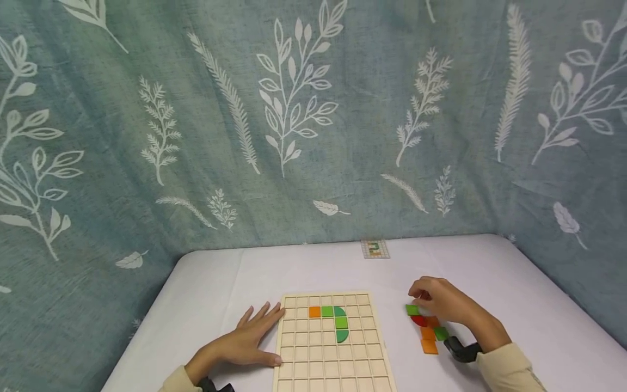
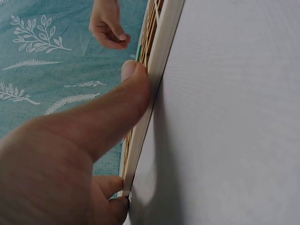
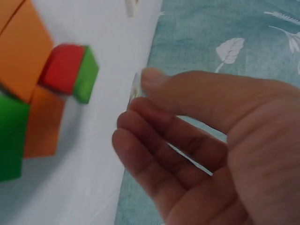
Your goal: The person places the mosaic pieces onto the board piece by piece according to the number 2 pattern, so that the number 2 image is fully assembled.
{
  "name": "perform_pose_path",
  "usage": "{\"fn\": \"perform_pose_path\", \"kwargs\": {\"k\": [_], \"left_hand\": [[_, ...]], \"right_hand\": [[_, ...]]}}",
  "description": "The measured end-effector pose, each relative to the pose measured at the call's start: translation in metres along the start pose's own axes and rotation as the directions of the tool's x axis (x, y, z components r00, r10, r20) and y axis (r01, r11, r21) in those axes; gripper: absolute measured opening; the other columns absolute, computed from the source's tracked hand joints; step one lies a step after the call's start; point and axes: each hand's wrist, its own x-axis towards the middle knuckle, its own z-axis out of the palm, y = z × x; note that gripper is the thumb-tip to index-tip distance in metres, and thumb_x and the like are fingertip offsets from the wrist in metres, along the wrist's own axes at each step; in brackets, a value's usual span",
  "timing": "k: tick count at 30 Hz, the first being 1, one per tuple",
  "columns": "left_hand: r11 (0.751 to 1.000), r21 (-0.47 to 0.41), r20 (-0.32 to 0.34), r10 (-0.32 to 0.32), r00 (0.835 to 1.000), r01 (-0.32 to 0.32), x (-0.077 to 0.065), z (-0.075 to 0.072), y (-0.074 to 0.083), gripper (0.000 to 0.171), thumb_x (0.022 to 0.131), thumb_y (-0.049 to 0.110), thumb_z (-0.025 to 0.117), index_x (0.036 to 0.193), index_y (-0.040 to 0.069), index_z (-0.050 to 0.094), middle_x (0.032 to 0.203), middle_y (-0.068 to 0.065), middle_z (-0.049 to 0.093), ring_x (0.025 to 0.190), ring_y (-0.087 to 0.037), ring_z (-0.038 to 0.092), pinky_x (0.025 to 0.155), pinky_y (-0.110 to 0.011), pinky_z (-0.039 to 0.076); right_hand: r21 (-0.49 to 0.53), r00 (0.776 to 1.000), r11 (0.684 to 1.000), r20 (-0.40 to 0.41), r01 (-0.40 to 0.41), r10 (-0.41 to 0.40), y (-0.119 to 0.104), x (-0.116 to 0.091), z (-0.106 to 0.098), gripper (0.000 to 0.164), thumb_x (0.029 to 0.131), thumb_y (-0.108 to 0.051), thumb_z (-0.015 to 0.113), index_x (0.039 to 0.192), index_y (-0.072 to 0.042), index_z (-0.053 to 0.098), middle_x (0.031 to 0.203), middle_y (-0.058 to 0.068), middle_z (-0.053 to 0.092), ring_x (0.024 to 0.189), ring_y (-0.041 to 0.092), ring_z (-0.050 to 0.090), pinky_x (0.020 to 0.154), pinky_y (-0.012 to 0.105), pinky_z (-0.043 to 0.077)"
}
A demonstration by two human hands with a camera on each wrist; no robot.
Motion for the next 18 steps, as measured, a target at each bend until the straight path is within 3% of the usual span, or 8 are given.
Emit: {"fn": "perform_pose_path", "kwargs": {"k": [7,18], "left_hand": [[1.0,-0.01,-0.003,-0.01,1.0,0.01,-0.001,0.004,-0.003,0.11,0.079,0.067,0.072,0.16,0.012,0.021,0.168,-0.011,0.013,0.156,-0.038,0.005,0.12,-0.065,-0.006],[1.0,-0.013,-0.009,0.006,1.0,-0.006,0.0,0.001,0.001,0.11,0.079,0.065,0.073,0.16,0.011,0.021,0.168,-0.013,0.012,0.156,-0.039,0.004,0.12,-0.067,-0.006]], "right_hand": [[0.037,0.995,0.997,0.079,-0.062,0.059,0.01,0.002,0.01,0.014,0.089,-0.007,0.072,0.102,-0.007,0.072,0.096,-0.001,0.068,0.08,-0.001,0.057,0.067,0.021,0.052],[-0.028,0.993,0.995,0.073,-0.091,0.093,0.01,0.001,0.012,0.014,0.087,-0.005,0.074,0.099,-0.011,0.073,0.094,-0.004,0.065,0.079,-0.001,0.056,0.068,0.021,0.052]]}}
